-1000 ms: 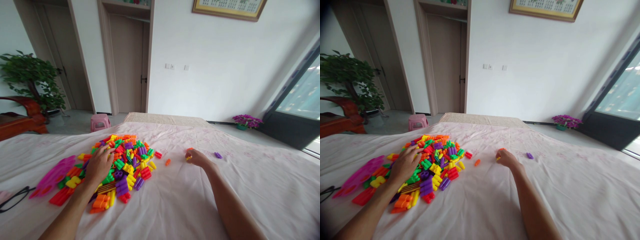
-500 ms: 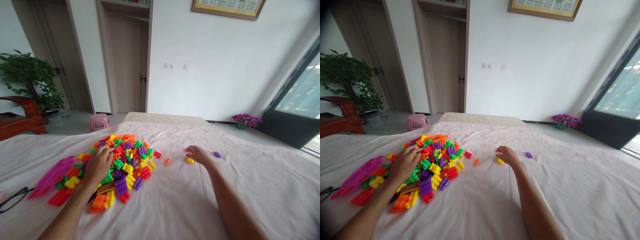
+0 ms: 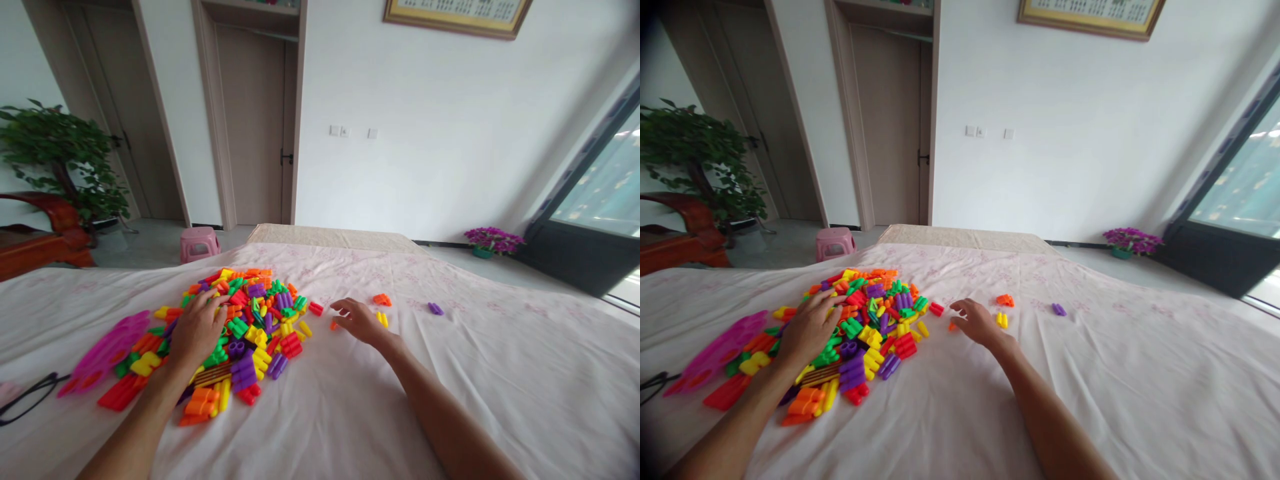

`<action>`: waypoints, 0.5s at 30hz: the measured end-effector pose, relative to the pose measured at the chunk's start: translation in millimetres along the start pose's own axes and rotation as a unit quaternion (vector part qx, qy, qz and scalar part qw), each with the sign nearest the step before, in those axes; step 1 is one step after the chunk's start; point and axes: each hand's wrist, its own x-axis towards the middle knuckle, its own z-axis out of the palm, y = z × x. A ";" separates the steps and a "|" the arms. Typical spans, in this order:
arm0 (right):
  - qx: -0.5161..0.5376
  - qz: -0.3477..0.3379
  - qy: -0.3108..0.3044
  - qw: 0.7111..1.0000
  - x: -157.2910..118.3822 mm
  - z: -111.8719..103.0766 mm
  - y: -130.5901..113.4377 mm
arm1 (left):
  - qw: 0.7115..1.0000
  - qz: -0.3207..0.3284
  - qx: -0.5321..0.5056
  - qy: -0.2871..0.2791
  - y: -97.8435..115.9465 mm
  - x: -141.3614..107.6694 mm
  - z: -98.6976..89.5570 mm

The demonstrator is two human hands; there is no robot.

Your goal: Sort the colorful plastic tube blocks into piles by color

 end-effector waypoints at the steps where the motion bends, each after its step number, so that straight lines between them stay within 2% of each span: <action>1: 0.003 -0.016 -0.001 1.000 -0.5 3.3 -1.7 | 1.000 0.000 0.000 0.000 -0.3 0.0 0.2; 6: -0.030 -0.077 -0.009 0.997 -3.4 15.0 -12.4 | 1.000 0.001 0.005 0.002 -1.6 0.4 1.6; 12: -0.093 -0.092 -0.070 0.989 -7.3 25.9 -20.9 | 1.000 0.004 0.012 0.002 -2.2 0.3 2.2; 15: -0.088 -0.123 -0.058 0.987 -6.2 28.6 -20.6 | 1.000 0.002 0.009 0.002 -2.4 0.3 2.7</action>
